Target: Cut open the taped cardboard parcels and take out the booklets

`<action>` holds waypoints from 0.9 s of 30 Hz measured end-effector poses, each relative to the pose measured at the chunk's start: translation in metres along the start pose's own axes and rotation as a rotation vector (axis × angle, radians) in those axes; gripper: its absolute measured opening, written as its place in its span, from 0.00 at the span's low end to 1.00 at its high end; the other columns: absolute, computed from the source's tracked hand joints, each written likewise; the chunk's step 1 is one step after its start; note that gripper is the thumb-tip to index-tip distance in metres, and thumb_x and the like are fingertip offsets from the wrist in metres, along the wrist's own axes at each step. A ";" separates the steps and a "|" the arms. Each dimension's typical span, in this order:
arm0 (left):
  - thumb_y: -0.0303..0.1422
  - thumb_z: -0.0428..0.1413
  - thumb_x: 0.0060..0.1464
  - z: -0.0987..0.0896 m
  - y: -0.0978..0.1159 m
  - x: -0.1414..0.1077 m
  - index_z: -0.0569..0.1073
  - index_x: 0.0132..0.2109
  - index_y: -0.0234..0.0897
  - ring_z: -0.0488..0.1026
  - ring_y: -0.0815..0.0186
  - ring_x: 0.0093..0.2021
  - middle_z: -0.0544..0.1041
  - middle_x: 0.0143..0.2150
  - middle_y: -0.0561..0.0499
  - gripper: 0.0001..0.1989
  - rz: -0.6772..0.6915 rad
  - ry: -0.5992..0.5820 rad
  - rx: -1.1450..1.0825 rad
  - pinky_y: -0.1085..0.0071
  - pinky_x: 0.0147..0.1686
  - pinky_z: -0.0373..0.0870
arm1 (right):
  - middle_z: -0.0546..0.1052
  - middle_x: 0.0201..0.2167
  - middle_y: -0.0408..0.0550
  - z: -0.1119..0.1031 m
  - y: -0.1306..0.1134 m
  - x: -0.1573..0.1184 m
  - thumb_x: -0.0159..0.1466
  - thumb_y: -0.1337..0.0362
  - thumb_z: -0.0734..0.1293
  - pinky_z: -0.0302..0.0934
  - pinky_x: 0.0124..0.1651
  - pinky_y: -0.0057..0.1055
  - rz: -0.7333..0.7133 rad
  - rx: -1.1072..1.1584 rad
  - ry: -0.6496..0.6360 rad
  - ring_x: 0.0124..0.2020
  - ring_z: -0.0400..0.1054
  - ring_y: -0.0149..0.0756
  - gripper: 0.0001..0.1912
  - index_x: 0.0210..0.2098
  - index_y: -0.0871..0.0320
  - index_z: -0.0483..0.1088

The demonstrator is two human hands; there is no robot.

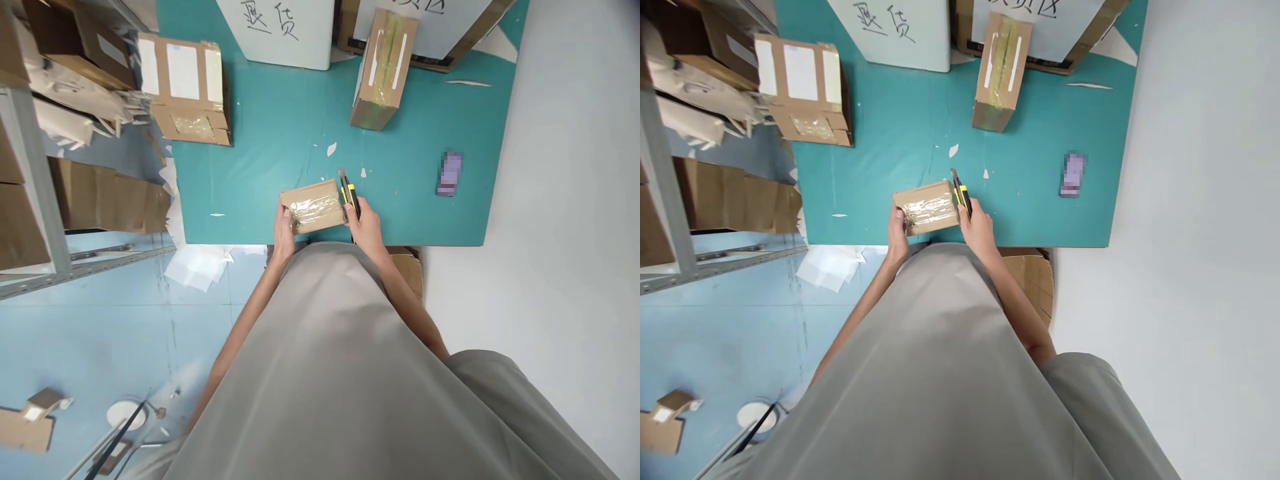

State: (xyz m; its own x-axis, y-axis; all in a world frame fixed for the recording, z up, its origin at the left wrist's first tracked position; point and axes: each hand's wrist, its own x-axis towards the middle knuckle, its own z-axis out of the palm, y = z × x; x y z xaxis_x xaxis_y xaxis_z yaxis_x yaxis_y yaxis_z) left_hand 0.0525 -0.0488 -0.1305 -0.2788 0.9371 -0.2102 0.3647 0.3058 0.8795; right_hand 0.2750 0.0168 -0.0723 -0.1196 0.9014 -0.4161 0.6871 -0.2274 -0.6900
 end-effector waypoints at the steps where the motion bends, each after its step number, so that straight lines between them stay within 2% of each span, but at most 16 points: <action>1: 0.60 0.34 0.71 0.005 0.004 0.002 0.48 0.81 0.43 0.51 0.53 0.81 0.54 0.81 0.41 0.42 -0.029 0.003 -0.015 0.53 0.77 0.53 | 0.83 0.49 0.55 -0.004 -0.006 -0.004 0.79 0.46 0.55 0.73 0.53 0.43 0.000 -0.067 -0.001 0.51 0.80 0.52 0.28 0.68 0.55 0.68; 3: 0.64 0.41 0.69 0.012 0.014 0.007 0.44 0.82 0.44 0.53 0.51 0.80 0.54 0.81 0.40 0.46 -0.027 -0.014 0.019 0.51 0.77 0.55 | 0.84 0.49 0.57 -0.009 -0.013 -0.007 0.78 0.45 0.55 0.71 0.55 0.44 -0.008 -0.158 -0.018 0.50 0.80 0.54 0.31 0.71 0.56 0.65; 6: 0.65 0.49 0.65 0.017 0.033 0.019 0.42 0.82 0.46 0.51 0.50 0.81 0.55 0.80 0.39 0.50 0.047 -0.033 0.124 0.48 0.76 0.56 | 0.83 0.51 0.58 -0.015 -0.012 -0.006 0.78 0.43 0.55 0.71 0.55 0.44 -0.029 -0.191 -0.031 0.50 0.80 0.53 0.33 0.72 0.58 0.63; 10: 0.66 0.52 0.62 0.021 0.060 0.034 0.54 0.80 0.38 0.36 0.41 0.83 0.46 0.83 0.39 0.51 0.210 0.012 0.262 0.40 0.78 0.43 | 0.82 0.55 0.57 -0.024 -0.002 -0.012 0.79 0.44 0.50 0.74 0.51 0.40 -0.012 -0.135 -0.004 0.47 0.82 0.47 0.34 0.76 0.57 0.58; 12: 0.66 0.52 0.62 0.024 0.067 0.038 0.62 0.77 0.40 0.32 0.39 0.83 0.44 0.83 0.43 0.48 0.300 -0.021 0.320 0.38 0.78 0.39 | 0.81 0.56 0.55 -0.029 0.001 -0.021 0.80 0.46 0.50 0.75 0.49 0.39 0.017 -0.123 0.014 0.44 0.83 0.45 0.34 0.78 0.54 0.53; 15: 0.64 0.55 0.62 0.030 0.066 0.041 0.70 0.72 0.49 0.33 0.41 0.83 0.51 0.82 0.47 0.40 0.326 -0.072 0.343 0.36 0.78 0.40 | 0.83 0.55 0.53 -0.034 0.001 -0.038 0.80 0.49 0.49 0.75 0.49 0.40 0.065 -0.119 0.013 0.38 0.83 0.43 0.34 0.80 0.52 0.49; 18: 0.61 0.56 0.63 0.032 0.060 0.042 0.70 0.72 0.50 0.34 0.42 0.83 0.55 0.81 0.46 0.37 0.308 -0.077 0.325 0.37 0.78 0.40 | 0.84 0.50 0.52 -0.034 -0.002 -0.050 0.80 0.50 0.49 0.74 0.52 0.42 0.085 -0.099 -0.034 0.35 0.82 0.43 0.34 0.81 0.54 0.48; 21: 0.60 0.55 0.64 0.032 0.059 0.042 0.69 0.73 0.48 0.33 0.41 0.83 0.56 0.80 0.44 0.37 0.300 -0.088 0.308 0.38 0.78 0.40 | 0.85 0.47 0.53 -0.031 -0.006 -0.055 0.80 0.51 0.51 0.72 0.55 0.45 0.094 -0.118 -0.051 0.38 0.82 0.46 0.34 0.81 0.54 0.49; 27: 0.60 0.53 0.65 0.031 0.061 0.041 0.70 0.72 0.47 0.35 0.40 0.83 0.58 0.79 0.41 0.37 0.314 -0.083 0.320 0.36 0.77 0.40 | 0.84 0.53 0.57 -0.030 -0.013 -0.054 0.79 0.51 0.52 0.70 0.56 0.43 0.048 -0.234 -0.008 0.45 0.81 0.50 0.34 0.80 0.57 0.51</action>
State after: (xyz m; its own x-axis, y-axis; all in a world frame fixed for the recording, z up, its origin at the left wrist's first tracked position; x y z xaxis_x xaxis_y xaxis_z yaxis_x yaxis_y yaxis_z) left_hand 0.0910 0.0133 -0.0983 -0.0434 0.9991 0.0004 0.6800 0.0292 0.7327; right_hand 0.2940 -0.0181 -0.0232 -0.0876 0.8883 -0.4508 0.8397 -0.1776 -0.5132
